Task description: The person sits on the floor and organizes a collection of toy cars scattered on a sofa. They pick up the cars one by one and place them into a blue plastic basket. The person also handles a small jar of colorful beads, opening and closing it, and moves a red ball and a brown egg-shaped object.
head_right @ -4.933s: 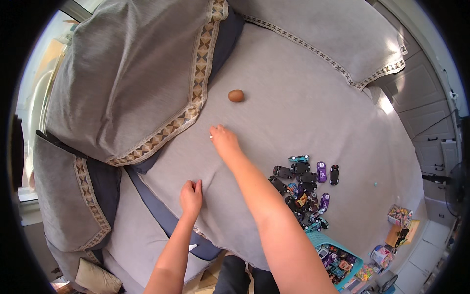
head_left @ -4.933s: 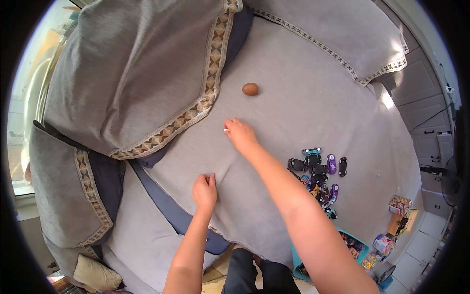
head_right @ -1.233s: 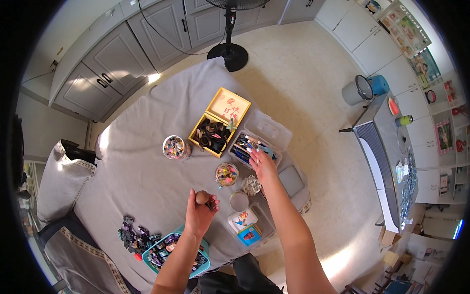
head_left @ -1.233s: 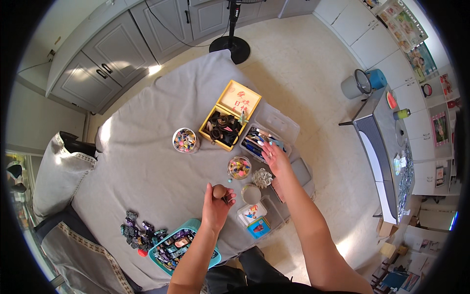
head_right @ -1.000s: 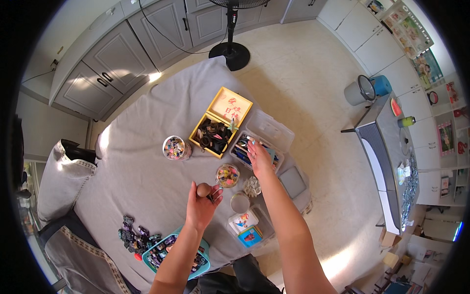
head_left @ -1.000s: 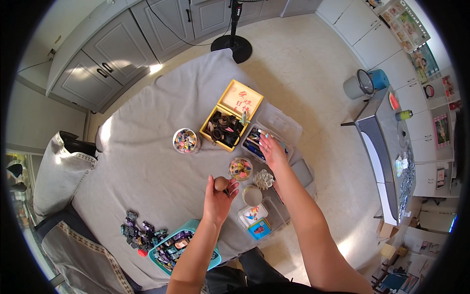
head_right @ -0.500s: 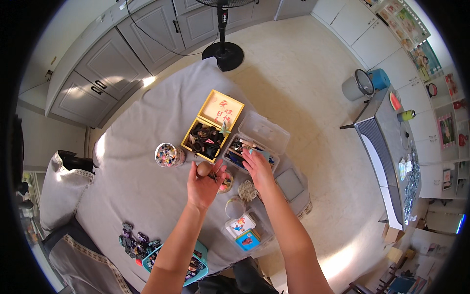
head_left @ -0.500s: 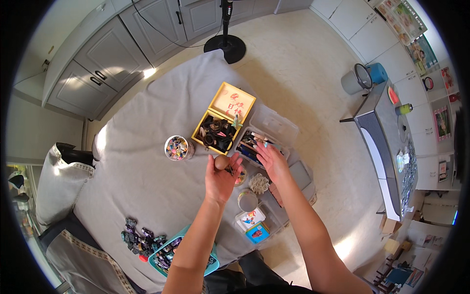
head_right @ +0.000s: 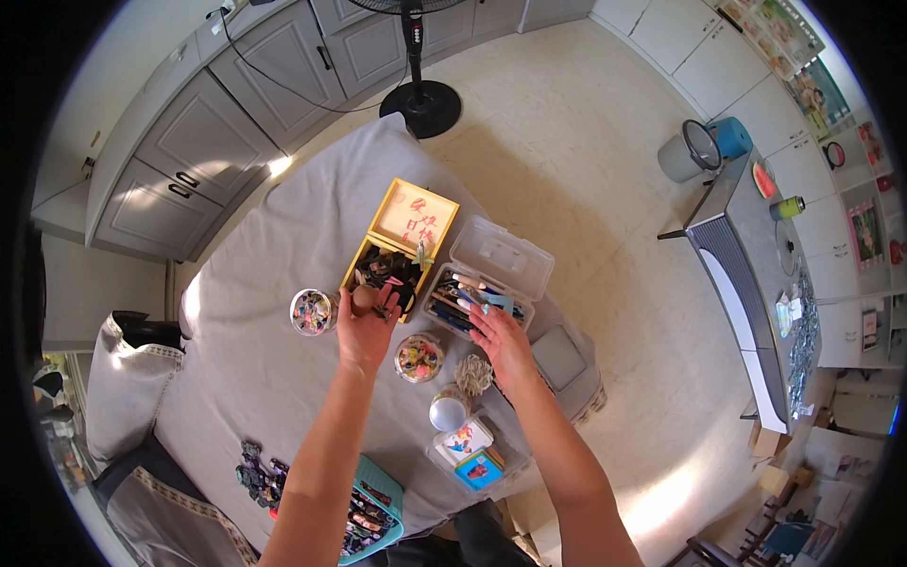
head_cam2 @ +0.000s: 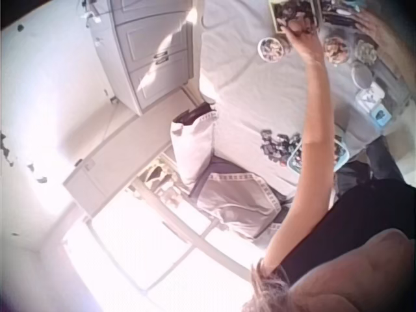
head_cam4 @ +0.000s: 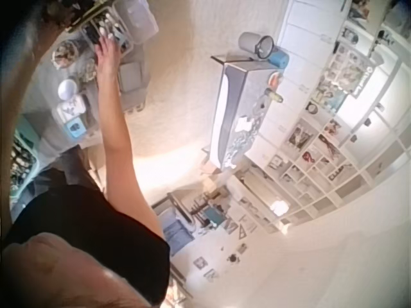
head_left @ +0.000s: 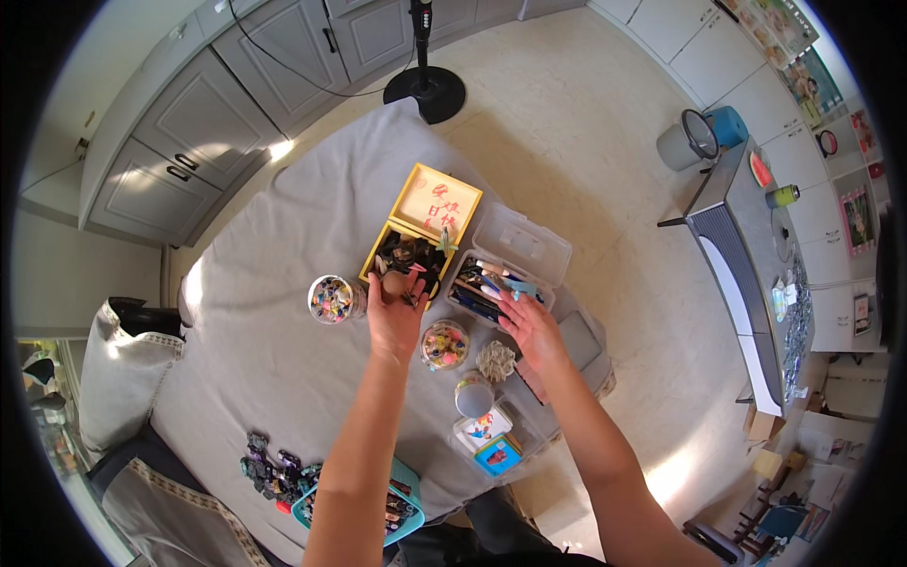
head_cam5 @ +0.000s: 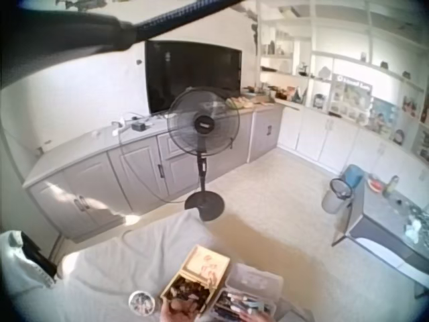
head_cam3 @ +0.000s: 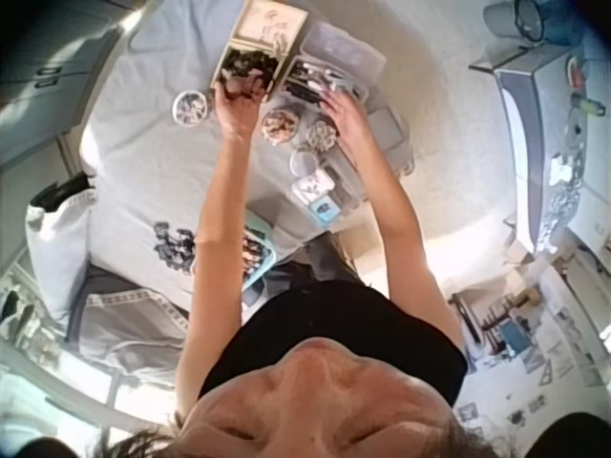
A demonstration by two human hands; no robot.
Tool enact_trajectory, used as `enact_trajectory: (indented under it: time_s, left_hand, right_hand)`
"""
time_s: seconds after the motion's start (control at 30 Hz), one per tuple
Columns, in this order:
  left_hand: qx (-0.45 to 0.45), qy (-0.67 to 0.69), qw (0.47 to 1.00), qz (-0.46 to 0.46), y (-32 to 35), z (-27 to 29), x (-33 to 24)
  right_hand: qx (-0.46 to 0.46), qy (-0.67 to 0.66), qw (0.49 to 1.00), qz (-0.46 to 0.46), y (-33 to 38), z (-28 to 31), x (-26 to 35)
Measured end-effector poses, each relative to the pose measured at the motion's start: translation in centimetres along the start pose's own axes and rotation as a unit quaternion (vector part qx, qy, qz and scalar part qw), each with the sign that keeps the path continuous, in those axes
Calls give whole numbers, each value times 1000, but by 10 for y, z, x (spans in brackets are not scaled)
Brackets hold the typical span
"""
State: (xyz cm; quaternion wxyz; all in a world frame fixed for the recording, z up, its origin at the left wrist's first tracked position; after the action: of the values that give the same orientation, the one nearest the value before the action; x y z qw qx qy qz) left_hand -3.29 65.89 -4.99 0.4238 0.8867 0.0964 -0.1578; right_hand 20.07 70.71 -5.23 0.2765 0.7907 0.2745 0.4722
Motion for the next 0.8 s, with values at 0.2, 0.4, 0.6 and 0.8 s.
enact_trajectory:
  time_s: [0.2, 0.4, 0.6, 0.8]
  left_hand:
    - [-57, -69, 995, -39, -5, 1, -4]
    - [-54, -122, 991, -30, -16, 3, 3]
    - [-112, -252, 958, -81, -8, 6, -7]
    - [-126, -389, 902, -137, -13, 16, -20]
  right_hand:
    - [-6, 10, 1000, -4, 3, 0, 0]
    - [-12, 10, 1000, -10, 6, 5, -4]
    - [-20, 23, 999, -12, 11, 9, -5]
    - [-22, 22, 999, -28, 25, 15, -12]
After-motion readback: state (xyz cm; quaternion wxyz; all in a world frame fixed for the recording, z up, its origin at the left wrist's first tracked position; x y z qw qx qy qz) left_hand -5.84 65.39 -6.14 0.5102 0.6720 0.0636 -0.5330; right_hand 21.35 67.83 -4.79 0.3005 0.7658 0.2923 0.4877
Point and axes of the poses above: each hand's wrist, its own y-axis away from the middle knuckle, its own z-axis out of the back of the hand, x = y × z, the point moved 9 cm from there along -y, towards the middle knuckle, and after that the axes turned 10 degrees about -x, right-handed, at the moved point
